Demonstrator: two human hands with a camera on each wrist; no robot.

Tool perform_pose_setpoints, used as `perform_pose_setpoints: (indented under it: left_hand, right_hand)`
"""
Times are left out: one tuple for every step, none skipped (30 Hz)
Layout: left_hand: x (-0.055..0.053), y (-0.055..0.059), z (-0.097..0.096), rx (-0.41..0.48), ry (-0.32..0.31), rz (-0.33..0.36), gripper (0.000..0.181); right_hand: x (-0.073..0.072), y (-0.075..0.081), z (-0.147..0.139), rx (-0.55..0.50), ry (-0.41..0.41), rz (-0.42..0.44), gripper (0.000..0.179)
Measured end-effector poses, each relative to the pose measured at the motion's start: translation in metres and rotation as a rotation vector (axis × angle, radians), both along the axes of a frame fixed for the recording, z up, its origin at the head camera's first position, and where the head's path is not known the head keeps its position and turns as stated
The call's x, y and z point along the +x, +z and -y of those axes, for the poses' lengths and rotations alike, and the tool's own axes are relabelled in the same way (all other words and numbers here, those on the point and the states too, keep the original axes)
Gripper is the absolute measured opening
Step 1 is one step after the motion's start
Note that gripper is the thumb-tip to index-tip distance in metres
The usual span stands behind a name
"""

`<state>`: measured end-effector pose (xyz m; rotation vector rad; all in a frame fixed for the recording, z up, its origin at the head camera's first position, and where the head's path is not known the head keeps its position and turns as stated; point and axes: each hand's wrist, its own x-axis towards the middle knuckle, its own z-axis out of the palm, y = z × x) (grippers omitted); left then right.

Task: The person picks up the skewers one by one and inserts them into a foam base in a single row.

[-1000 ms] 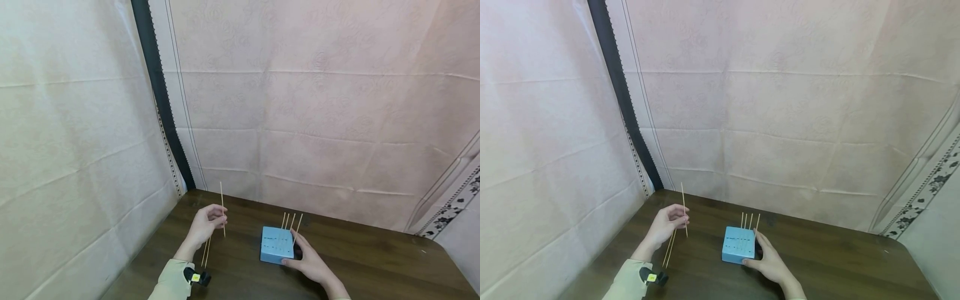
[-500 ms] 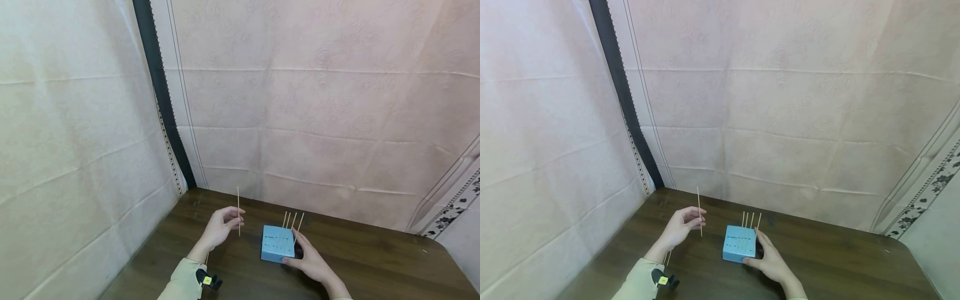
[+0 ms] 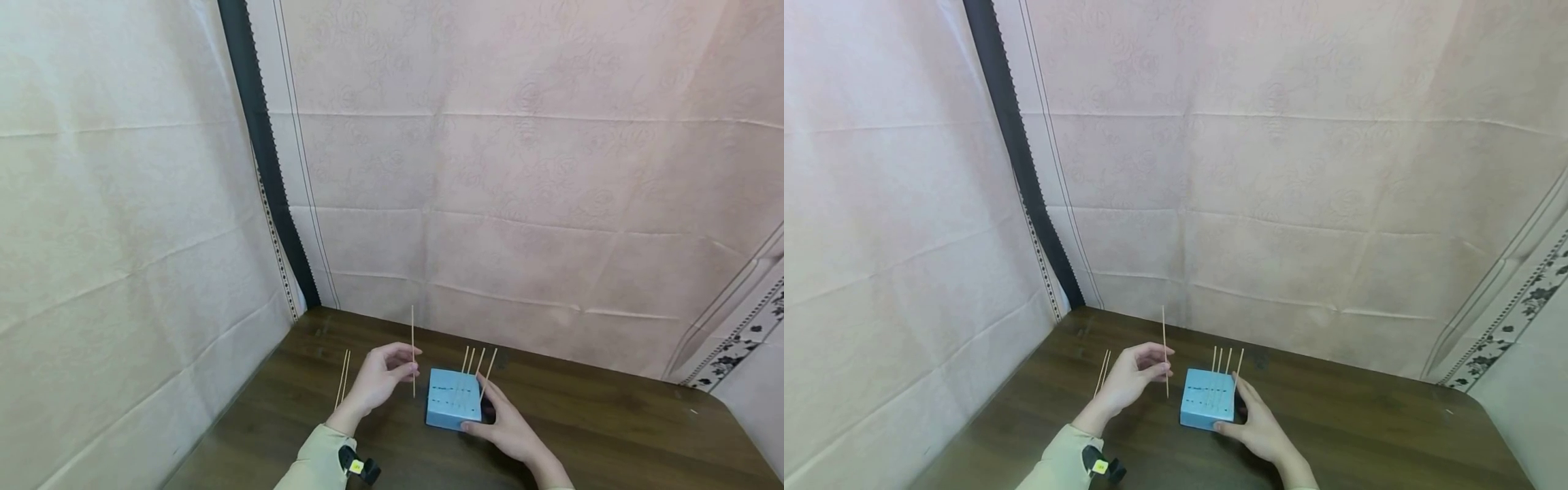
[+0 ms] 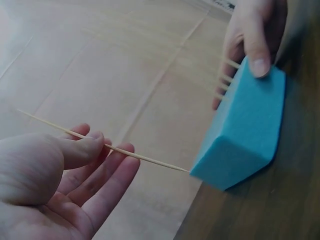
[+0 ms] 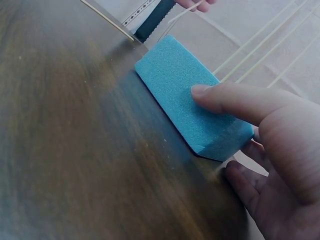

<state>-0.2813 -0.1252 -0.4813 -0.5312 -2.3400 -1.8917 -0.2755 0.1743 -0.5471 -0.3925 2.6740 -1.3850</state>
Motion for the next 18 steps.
perform_pose_setpoints:
  left_hand:
    - [0.001,-0.001,-0.003,0.002,0.001,0.000,0.025]
    - [0.001,-0.001,-0.007,0.004,0.001,0.001,0.025]
    - [0.002,-0.002,-0.010,0.009,0.001,0.002,0.025]
    - [0.003,-0.003,-0.014,0.014,0.000,0.003,0.024]
    - [0.003,-0.003,-0.017,0.020,-0.002,0.003,0.024]
    - [0.004,-0.003,-0.020,0.029,-0.003,0.004,0.024]
    - [0.004,-0.004,-0.023,0.040,-0.004,0.004,0.023]
    - [0.005,-0.004,-0.026,0.052,-0.005,0.003,0.022]
    - [0.005,-0.004,-0.029,0.063,-0.007,0.002,0.022]
    - [0.006,-0.004,-0.031,0.070,-0.007,0.001,0.021]
    - [0.006,-0.004,-0.034,0.079,-0.008,0.000,0.021]
    - [0.006,-0.004,-0.036,0.088,-0.010,0.001,0.021]
    - [0.007,-0.004,-0.038,0.092,-0.011,0.004,0.021]
    - [0.007,-0.005,-0.041,0.098,-0.013,0.006,0.021]
    - [0.007,-0.005,-0.043,0.104,-0.014,0.006,0.022]
    - [0.007,-0.006,-0.045,0.106,-0.016,0.006,0.023]
    - [0.006,-0.007,-0.047,0.111,-0.018,0.006,0.024]
    - [0.006,-0.008,-0.049,0.113,-0.018,0.006,0.026]
  right_hand:
    - [0.000,0.000,0.000,0.001,-0.001,-0.001,0.115]
    - [0.000,0.000,0.000,0.003,-0.001,-0.002,0.115]
    - [0.000,0.000,0.001,0.004,-0.002,-0.003,0.115]
    - [0.000,0.000,0.001,0.006,-0.003,-0.004,0.115]
    - [0.000,0.000,0.001,0.008,-0.003,-0.005,0.115]
    - [0.000,0.001,0.000,0.006,-0.003,-0.003,0.114]
    - [0.000,0.001,0.000,0.006,-0.002,-0.002,0.114]
    - [0.000,0.001,0.000,0.005,-0.002,-0.001,0.114]
    - [0.000,0.001,0.000,0.004,-0.002,0.000,0.114]
    - [0.000,0.001,0.000,0.002,-0.001,0.001,0.114]
    - [0.000,0.001,0.000,0.000,-0.001,0.003,0.114]
    - [0.000,0.002,0.000,0.001,-0.001,0.003,0.114]
    - [0.000,0.002,0.000,0.002,-0.002,0.003,0.114]
    - [0.000,0.002,0.000,0.001,-0.002,0.003,0.114]
    - [0.000,0.002,0.000,0.001,-0.002,0.004,0.114]
    - [0.001,0.002,0.000,0.000,-0.002,0.005,0.114]
    - [0.001,0.002,0.000,-0.001,-0.002,0.006,0.114]
    - [0.001,0.002,0.001,-0.002,-0.002,0.006,0.114]
